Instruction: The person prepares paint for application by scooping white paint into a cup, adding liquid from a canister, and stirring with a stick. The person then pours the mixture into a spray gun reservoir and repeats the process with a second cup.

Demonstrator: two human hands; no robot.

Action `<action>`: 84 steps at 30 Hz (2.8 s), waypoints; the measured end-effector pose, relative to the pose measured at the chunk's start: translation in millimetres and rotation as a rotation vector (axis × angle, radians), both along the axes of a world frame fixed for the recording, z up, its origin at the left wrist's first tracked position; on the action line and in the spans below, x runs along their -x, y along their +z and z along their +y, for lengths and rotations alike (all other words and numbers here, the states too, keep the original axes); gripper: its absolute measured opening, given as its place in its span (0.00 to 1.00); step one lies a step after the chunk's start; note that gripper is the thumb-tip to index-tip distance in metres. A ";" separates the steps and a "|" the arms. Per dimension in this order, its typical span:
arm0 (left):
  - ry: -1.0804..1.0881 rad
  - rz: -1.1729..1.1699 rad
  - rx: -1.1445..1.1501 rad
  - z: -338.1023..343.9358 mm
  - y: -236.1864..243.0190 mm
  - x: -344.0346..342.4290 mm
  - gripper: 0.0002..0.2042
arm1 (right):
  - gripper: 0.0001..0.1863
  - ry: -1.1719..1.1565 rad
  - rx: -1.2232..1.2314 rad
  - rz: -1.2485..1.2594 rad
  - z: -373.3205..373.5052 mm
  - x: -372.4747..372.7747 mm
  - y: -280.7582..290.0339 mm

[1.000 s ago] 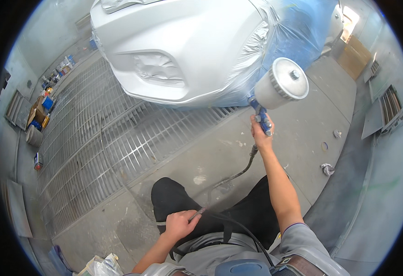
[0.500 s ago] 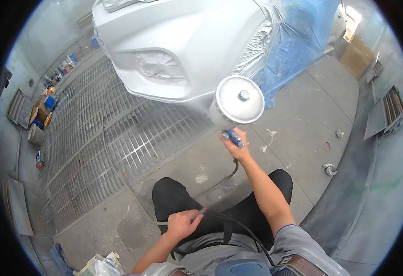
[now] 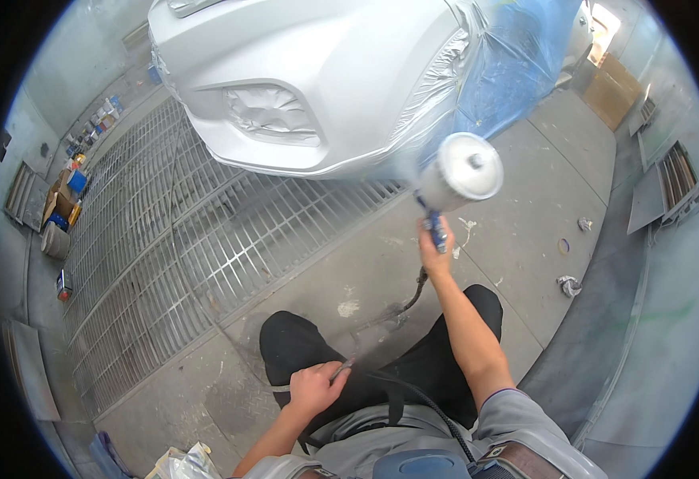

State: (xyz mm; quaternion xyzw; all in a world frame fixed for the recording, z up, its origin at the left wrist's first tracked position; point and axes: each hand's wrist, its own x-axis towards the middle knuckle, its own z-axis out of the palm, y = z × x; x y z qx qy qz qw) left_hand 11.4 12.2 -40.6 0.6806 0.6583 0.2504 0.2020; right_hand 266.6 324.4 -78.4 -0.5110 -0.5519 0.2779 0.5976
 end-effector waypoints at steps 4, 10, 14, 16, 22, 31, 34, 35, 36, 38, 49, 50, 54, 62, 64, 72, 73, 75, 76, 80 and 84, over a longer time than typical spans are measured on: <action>-0.032 -0.029 -0.005 3.8 -1.8 7.0 0.10 | 0.11 0.309 0.006 -0.113 -22.1 50.9 1.9; -0.027 -0.023 0.015 7.1 -3.0 14.3 0.11 | 0.10 0.431 0.131 -0.040 -21.1 80.6 -6.6; 0.021 -0.005 -0.024 15.6 -5.9 9.6 0.10 | 0.09 0.282 0.191 0.197 17.1 41.1 -22.9; 0.054 0.013 0.005 25.8 -2.6 0.7 0.10 | 0.08 0.200 0.220 0.293 35.9 8.3 -22.7; 0.210 0.117 0.039 59.8 -15.1 -37.5 0.12 | 0.12 0.026 0.139 0.444 79.0 -86.6 -18.9; 0.455 0.332 -0.009 49.6 22.3 -87.2 0.08 | 0.15 0.305 0.427 0.669 102.2 -168.5 -24.1; 0.513 0.385 0.017 41.9 50.4 -105.5 0.07 | 0.14 0.403 0.505 0.632 93.8 -182.9 -15.4; 0.528 0.411 0.033 41.1 62.7 -111.5 0.07 | 0.13 0.425 0.558 0.662 91.0 -186.1 -12.8; 0.541 0.435 0.029 40.4 73.3 -117.6 0.08 | 0.12 0.456 0.612 0.688 88.0 -188.1 -5.8; 0.566 0.465 0.021 31.6 85.9 -117.0 0.08 | 0.11 0.522 0.716 0.747 82.8 -191.3 9.1; 0.596 0.499 0.087 -14.7 136.8 -115.8 0.13 | 0.10 0.690 0.781 0.912 93.0 -168.2 73.3; 0.610 0.498 0.082 -18.3 138.1 -116.0 0.13 | 0.10 0.712 0.712 0.942 96.2 -164.3 90.3; 0.714 0.488 -0.027 -36.3 122.4 -107.8 0.11 | 0.11 0.729 0.397 1.093 105.1 -166.5 180.6; 0.935 0.374 -0.121 -64.6 115.4 -97.4 0.08 | 0.13 0.824 0.315 1.237 118.4 -140.8 182.3; 0.917 0.407 -0.150 -65.8 114.6 -96.9 0.08 | 0.14 0.786 0.421 1.209 115.8 -128.2 157.5; 0.951 0.421 -0.078 -73.2 123.2 -115.9 0.08 | 0.18 0.585 0.690 1.204 101.2 -86.1 68.6; 0.947 0.429 -0.085 -75.1 123.1 -116.5 0.08 | 0.18 0.542 0.719 1.212 100.3 -80.7 61.2; 0.941 0.447 -0.097 -80.7 123.1 -118.8 0.08 | 0.16 0.519 0.776 1.214 96.7 -69.2 38.1; 0.938 0.439 -0.087 -79.0 123.9 -120.9 0.09 | 0.16 0.504 0.800 1.215 96.7 -65.2 23.7; 0.901 0.465 -0.078 -70.1 128.5 -124.5 0.09 | 0.14 0.382 0.896 1.163 98.9 -51.4 -24.5; 0.924 0.472 -0.059 -72.0 128.0 -124.2 0.09 | 0.12 0.373 0.972 1.104 93.8 -54.0 -16.5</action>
